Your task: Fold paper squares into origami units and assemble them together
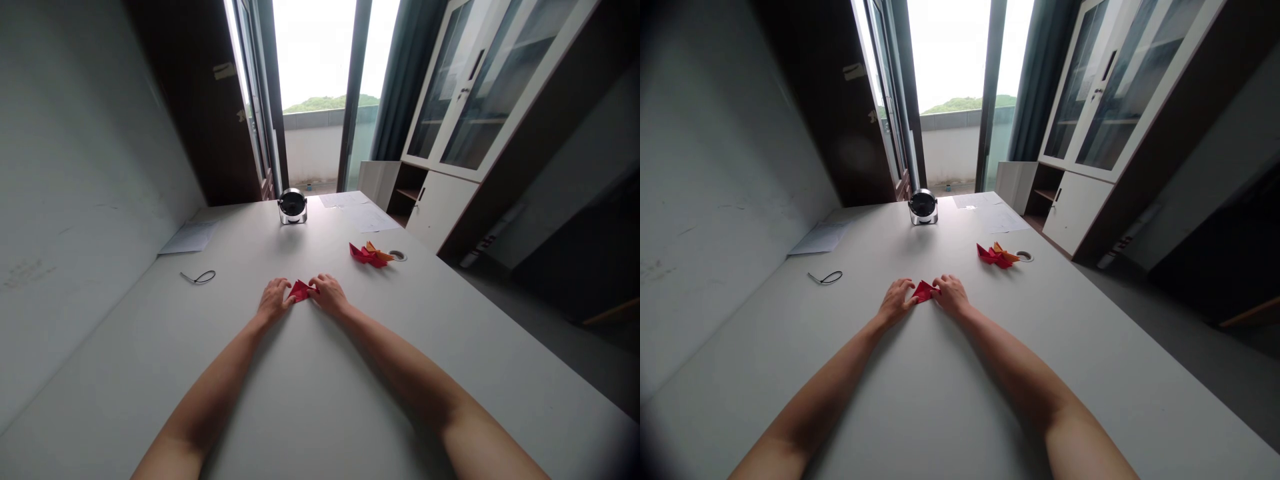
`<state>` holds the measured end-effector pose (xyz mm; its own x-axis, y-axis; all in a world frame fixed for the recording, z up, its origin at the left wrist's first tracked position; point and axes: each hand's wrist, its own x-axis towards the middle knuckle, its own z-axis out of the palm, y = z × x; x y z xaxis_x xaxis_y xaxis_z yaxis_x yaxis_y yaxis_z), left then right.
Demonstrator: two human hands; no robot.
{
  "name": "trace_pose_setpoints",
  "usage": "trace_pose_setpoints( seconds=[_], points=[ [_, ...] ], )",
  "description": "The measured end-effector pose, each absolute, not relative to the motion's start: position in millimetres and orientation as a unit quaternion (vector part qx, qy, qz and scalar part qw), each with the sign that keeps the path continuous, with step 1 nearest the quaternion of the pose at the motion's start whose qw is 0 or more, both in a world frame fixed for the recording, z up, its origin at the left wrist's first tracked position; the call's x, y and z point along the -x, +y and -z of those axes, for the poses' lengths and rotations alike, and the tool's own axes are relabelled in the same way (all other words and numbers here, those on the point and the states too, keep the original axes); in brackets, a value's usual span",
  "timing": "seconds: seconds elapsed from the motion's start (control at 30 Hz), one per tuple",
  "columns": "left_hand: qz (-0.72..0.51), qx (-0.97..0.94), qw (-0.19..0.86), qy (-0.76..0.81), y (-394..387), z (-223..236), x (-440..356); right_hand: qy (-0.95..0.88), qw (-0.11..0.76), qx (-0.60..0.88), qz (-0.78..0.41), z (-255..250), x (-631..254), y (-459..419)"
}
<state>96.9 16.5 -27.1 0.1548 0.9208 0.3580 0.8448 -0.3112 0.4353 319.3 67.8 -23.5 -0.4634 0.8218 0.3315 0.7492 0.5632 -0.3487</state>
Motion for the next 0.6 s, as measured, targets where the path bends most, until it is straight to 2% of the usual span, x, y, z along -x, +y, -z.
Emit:
trace_pose_setpoints(
  seconds=[0.33, 0.6],
  points=[
    [-0.202, -0.823, 0.065, 0.527, 21.7, 37.3, -96.7, -0.862, 0.227, 0.45, -0.059, 23.3, -317.8, 65.5],
    [-0.218, -0.814, 0.088, 0.532, 20.1, 33.7, -96.9, -0.865, 0.23, 0.441, -0.064, 23.4, -317.6, 64.9]
  ],
)
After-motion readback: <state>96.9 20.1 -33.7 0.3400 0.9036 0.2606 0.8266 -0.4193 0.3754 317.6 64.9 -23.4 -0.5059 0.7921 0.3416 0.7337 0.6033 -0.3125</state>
